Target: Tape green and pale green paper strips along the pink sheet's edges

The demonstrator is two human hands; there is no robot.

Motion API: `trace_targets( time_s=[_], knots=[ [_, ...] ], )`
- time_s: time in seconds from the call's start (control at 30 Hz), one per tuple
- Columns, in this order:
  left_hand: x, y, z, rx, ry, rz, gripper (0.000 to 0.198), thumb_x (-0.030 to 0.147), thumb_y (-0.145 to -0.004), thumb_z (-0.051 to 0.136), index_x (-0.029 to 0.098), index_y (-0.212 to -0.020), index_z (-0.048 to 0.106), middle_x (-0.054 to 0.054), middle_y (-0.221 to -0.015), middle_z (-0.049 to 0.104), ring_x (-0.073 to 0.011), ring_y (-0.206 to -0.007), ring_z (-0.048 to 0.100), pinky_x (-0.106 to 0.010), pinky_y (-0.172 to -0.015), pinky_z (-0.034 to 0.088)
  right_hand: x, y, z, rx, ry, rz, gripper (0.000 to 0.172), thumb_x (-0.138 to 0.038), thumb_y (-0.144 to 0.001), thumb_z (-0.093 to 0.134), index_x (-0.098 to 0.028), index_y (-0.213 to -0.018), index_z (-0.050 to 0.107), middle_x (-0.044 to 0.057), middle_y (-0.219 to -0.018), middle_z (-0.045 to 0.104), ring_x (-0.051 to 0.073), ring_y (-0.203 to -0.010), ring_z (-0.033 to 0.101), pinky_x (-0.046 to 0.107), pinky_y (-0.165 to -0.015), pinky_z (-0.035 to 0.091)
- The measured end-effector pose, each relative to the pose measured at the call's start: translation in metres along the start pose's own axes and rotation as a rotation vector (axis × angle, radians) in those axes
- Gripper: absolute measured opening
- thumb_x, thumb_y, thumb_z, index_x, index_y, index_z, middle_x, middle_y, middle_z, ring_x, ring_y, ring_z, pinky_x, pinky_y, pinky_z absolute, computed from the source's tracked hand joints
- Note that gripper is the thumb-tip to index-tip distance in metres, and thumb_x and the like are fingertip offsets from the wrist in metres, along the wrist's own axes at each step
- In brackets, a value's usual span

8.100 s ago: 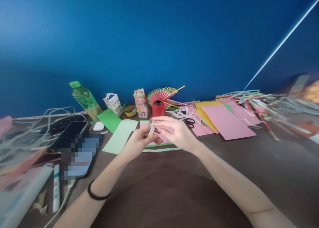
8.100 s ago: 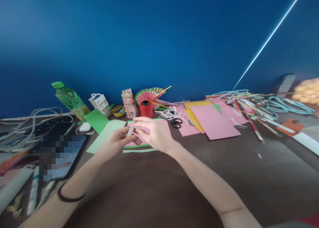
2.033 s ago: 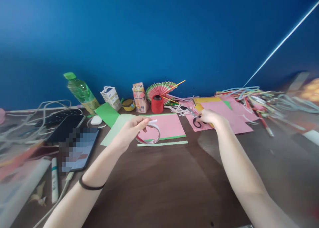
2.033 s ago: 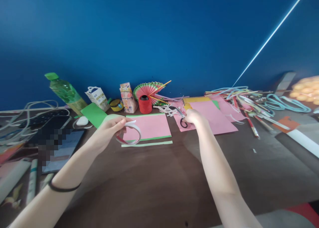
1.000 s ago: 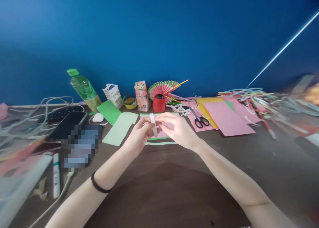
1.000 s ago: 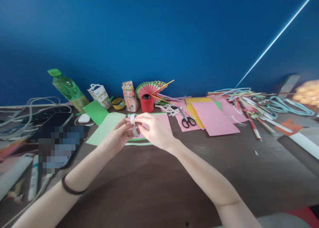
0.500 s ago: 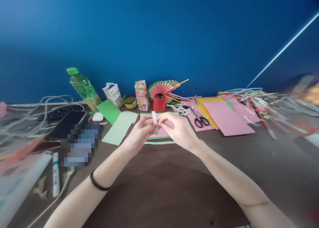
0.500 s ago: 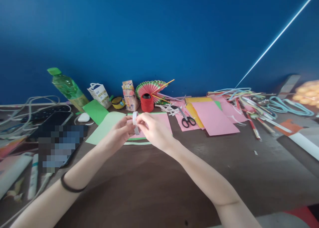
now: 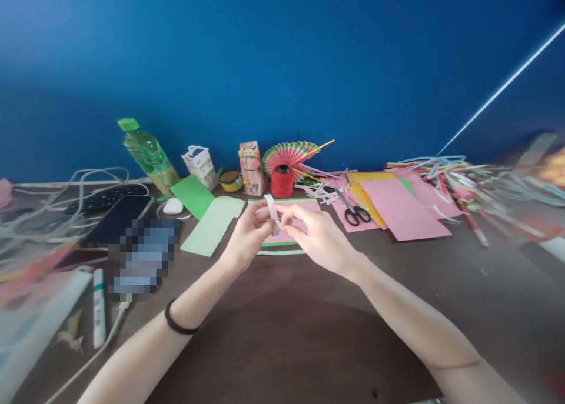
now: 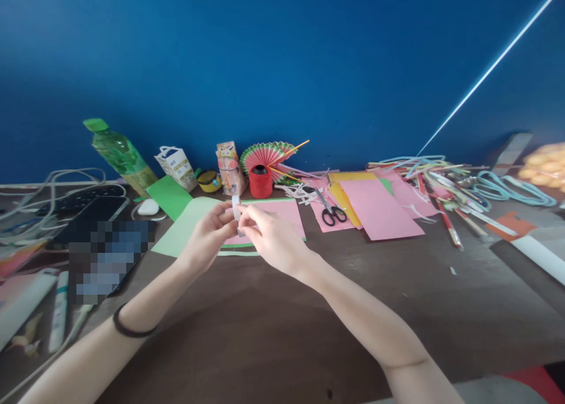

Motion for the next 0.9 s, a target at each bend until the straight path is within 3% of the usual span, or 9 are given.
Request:
trace_targets(
  time_s=[0.13, 0.3, 0.47, 0.6, 0.8, 0.9],
  knots=[
    [-0.0009, -0.0010, -0.0021, 0.002, -0.008, 0.033, 0.040, 0.017, -0.069, 0.062, 0.013, -0.106, 0.048, -0.003, -0.081, 0.066, -0.0093, -0.063, 0.057, -0.023, -0.060, 0.041, -0.0020, 0.0002, -0.0013, -0.041, -0.038, 0.020, 0.010, -0.015, -0.083, 0.047, -0.022, -0.076, 0.048, 0.005, -0.110, 0.065, 0.019, -0.119, 0.049, 0.034, -0.090, 0.045],
    [-0.0044, -0.0023, -0.0056, -0.020, -0.016, 0.040, 0.038, 0.020, -0.073, 0.061, 0.014, -0.108, 0.048, -0.003, -0.080, 0.065, -0.0107, -0.066, 0.058, -0.024, -0.062, 0.042, -0.0015, 0.0006, -0.0042, -0.066, -0.027, 0.036, 0.009, -0.017, -0.083, 0.046, -0.022, -0.076, 0.049, 0.005, -0.118, 0.060, 0.021, -0.117, 0.050, 0.037, -0.092, 0.043],
    [-0.0019, -0.0026, -0.0041, -0.064, -0.012, 0.043, 0.043, 0.017, -0.071, 0.062, 0.014, -0.112, 0.048, -0.004, -0.085, 0.066, -0.0112, -0.070, 0.058, -0.024, -0.065, 0.042, 0.0007, -0.0007, -0.0056, -0.013, -0.071, -0.025, 0.009, -0.018, -0.085, 0.045, -0.022, -0.077, 0.047, 0.004, -0.103, 0.065, 0.017, -0.118, 0.049, 0.033, -0.094, 0.041],
    [-0.0002, -0.0022, -0.0016, -0.060, -0.007, 0.050, 0.045, 0.015, -0.070, 0.063, 0.013, -0.112, 0.048, -0.006, -0.086, 0.066, -0.0105, -0.067, 0.057, -0.024, -0.063, 0.042, -0.0004, 0.0001, -0.0050, -0.058, -0.079, 0.026, 0.009, -0.018, -0.086, 0.041, -0.022, -0.078, 0.045, 0.005, -0.093, 0.066, 0.019, -0.118, 0.049, 0.035, -0.090, 0.042],
    [-0.0010, -0.0021, -0.0017, -0.025, -0.007, 0.058, 0.046, 0.016, -0.070, 0.062, 0.012, -0.113, 0.047, -0.006, -0.086, 0.066, -0.0139, -0.077, 0.060, -0.026, -0.069, 0.043, -0.0050, 0.0025, -0.0065, -0.138, -0.037, 0.085, 0.008, -0.019, -0.085, 0.040, -0.022, -0.080, 0.046, 0.005, -0.116, 0.059, 0.021, -0.106, 0.057, 0.036, -0.084, 0.044],
    [-0.0018, -0.0032, -0.0032, -0.046, -0.050, 0.061, 0.046, 0.019, -0.073, 0.060, 0.012, -0.117, 0.046, -0.006, -0.086, 0.065, -0.0141, -0.077, 0.059, -0.026, -0.069, 0.042, -0.0034, 0.0018, -0.0064, -0.134, -0.027, 0.072, 0.008, -0.021, -0.084, 0.043, -0.022, -0.080, 0.050, 0.004, -0.118, 0.059, 0.021, -0.107, 0.056, 0.036, -0.086, 0.044]
  ],
)
Point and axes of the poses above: each hand's wrist, its own y-axis away from the middle knuckle, its own z-axis out of the palm, x = y × z, the point moved 2 cm from there along -y, towards the middle knuckle
